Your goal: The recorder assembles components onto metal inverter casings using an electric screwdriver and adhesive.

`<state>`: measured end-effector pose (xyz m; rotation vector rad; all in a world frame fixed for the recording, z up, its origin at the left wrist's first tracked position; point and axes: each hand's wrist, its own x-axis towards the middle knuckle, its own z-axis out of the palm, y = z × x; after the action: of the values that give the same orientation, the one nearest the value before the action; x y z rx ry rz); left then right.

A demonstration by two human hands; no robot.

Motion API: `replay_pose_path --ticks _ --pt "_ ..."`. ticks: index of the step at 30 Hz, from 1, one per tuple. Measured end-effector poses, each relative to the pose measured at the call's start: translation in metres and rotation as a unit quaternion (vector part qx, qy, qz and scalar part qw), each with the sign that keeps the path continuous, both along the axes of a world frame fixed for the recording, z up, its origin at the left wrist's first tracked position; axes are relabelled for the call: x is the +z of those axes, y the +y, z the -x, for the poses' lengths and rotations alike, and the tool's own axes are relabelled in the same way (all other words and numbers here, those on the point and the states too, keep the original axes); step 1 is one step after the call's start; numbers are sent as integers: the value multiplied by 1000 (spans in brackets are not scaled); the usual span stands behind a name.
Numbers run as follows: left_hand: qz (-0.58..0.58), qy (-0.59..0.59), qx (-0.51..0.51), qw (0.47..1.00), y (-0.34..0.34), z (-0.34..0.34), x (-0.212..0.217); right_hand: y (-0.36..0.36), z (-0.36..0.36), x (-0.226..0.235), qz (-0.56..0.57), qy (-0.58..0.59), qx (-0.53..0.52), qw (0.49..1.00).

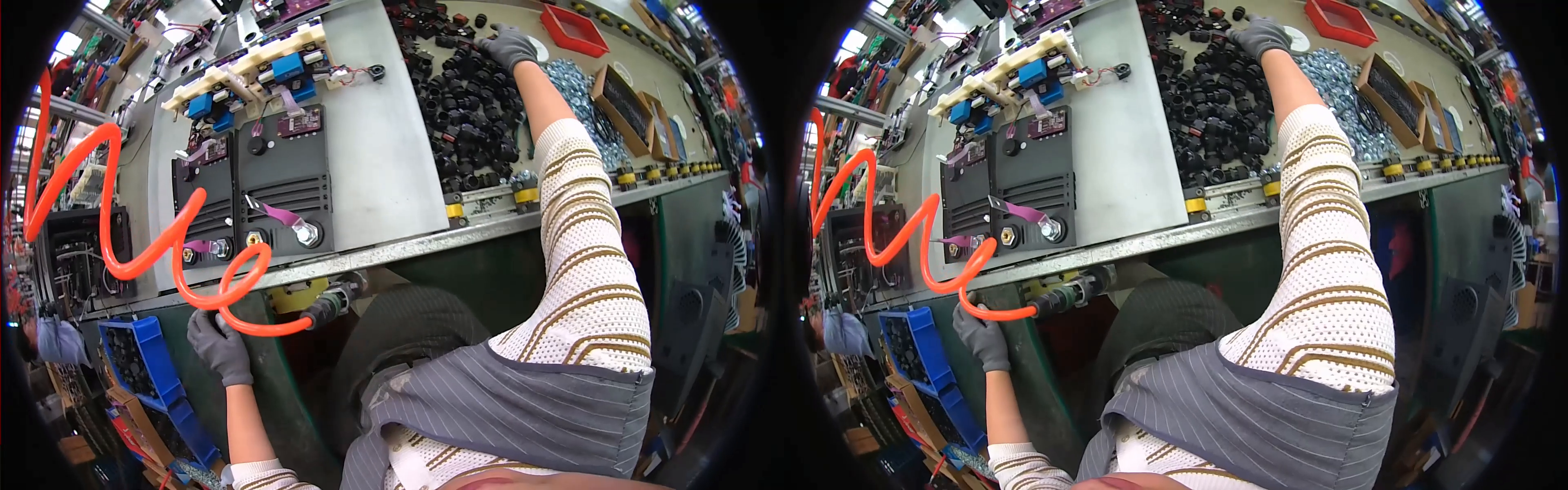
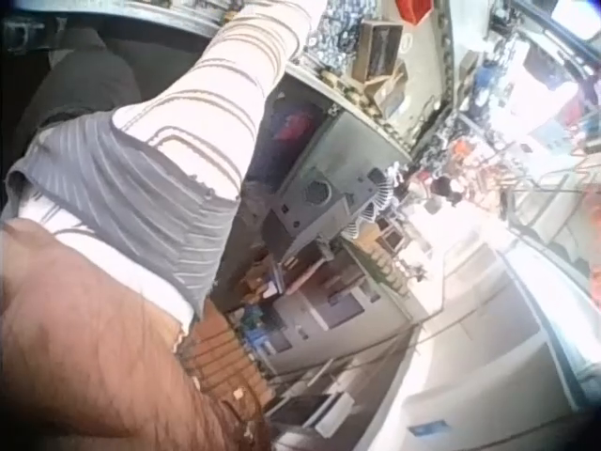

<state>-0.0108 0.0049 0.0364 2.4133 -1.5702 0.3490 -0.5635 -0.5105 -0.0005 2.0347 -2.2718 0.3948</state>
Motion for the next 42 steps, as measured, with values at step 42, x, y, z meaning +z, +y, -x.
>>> replay_pose_path --ticks 42 --pt "17 -22 -107 994 -1 -42 -21 373 286 175 -58 76 -359 928"
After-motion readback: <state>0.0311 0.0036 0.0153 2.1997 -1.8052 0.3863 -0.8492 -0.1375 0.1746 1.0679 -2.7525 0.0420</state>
